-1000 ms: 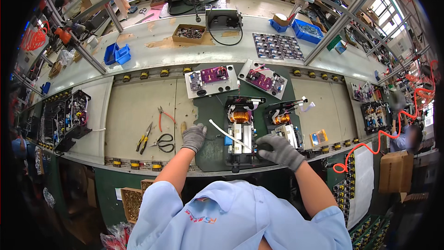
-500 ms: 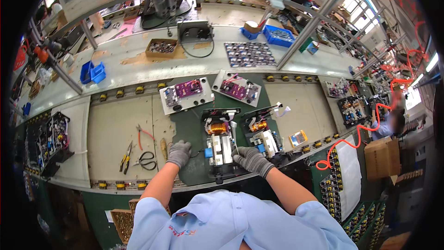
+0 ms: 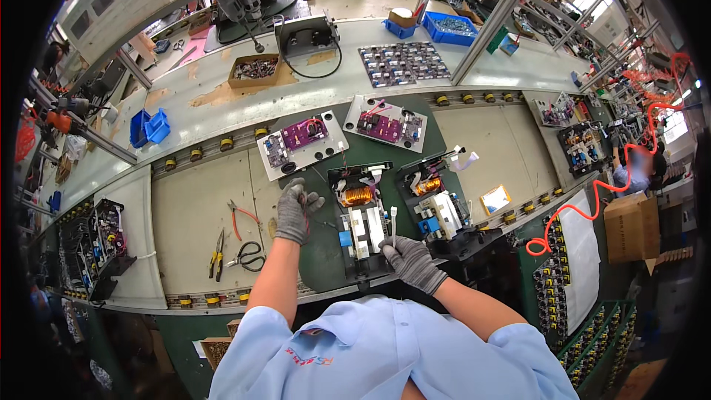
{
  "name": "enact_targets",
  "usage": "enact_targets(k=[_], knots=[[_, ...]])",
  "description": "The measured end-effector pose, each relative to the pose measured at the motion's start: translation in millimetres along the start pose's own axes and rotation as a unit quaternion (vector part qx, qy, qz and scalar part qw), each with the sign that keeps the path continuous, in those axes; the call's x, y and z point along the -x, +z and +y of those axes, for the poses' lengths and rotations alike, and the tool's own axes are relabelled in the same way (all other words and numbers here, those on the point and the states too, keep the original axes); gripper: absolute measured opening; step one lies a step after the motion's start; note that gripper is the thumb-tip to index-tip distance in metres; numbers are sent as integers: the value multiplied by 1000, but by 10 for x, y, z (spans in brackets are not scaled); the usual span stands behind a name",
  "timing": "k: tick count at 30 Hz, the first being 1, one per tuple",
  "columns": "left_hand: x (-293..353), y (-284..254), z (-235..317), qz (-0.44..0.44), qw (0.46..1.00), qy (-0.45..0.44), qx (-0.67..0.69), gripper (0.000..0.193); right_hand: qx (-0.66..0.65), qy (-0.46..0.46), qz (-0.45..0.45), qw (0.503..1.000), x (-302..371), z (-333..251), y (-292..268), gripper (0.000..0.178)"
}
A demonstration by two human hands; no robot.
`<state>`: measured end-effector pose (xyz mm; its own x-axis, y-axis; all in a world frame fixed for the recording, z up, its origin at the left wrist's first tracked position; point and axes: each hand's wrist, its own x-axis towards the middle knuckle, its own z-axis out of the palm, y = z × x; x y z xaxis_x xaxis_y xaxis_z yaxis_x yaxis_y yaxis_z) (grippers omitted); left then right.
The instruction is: Assembling electronic circuit boards and components into a metal chassis using a pneumatic screwdriver.
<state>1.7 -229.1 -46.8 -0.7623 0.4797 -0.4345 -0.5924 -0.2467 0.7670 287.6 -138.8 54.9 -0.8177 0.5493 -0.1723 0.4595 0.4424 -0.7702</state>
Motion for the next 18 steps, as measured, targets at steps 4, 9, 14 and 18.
enact_targets(k=[4, 9, 14, 18], knots=[[-518, -104, -309, -28, 978, -202, 46, 23, -14, 11, 10, 1000, -4, -44, 36, 20], [-766, 128, -430, 7, 960, -230, -161, 25, 2, -2, 26, 1000, 19, -6, 78, 23], [-585, -151, -526, 41, 973, -216, -77, 24, -78, 45, 4, 996, 67, 224, 100, 29], [-105, -1152, -567, 34, 981, -186, 41, 21, -347, 112, 98, 926, 265, 550, -71, 38]])
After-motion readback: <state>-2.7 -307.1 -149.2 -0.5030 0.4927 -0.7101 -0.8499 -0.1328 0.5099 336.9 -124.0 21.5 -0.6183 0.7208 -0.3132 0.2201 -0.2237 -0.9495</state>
